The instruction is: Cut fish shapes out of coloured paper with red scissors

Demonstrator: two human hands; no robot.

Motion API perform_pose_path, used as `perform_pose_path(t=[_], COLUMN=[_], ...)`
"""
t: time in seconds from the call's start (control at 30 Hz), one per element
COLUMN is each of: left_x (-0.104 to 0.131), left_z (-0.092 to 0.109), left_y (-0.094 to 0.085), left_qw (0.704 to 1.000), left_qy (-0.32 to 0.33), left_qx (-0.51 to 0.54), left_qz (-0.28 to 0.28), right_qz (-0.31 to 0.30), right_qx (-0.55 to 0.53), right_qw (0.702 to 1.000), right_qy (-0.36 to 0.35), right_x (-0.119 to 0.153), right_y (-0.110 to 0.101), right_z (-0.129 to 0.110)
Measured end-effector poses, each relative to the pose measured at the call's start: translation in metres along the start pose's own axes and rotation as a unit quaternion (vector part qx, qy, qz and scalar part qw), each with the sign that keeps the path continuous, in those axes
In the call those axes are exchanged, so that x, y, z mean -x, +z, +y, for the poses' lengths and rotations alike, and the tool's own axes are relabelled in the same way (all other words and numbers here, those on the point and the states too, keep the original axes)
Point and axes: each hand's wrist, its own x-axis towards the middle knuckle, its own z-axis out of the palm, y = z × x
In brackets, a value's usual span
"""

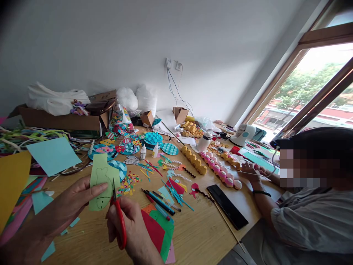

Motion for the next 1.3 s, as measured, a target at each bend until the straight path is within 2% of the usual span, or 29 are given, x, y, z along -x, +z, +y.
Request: perform_pose_path(t=[0.23,0.63,1.1,1.3], left_x=[-0.002,0.0,0.0,0.001], left_z=[-0.001,0.002,0.003,-0.001], left_y=[0.004,0.008,0.009,0.007], left_qw=[0.999,1.0,0.997,0.999], left_qy=[0.025,0.008,0.002,0.005], left_qx=[-0.022,-0.008,-0.063,-0.046], left_qz=[0.033,0.016,0.043,0.026], right_qz=[-0.001,-0.013,-0.024,-0.013], right_qx=[0.012,0.005,0.016,0.012], right_qw=[1.0,1.0,0.999,1.0], right_qy=[0.021,0.003,0.016,0.018], right_x=[0.0,-0.001,0.001,0.0], right_y=[0.001,-0.003,-0.002,0.0], right_z=[-0.006,0.004,0.0,-0.001])
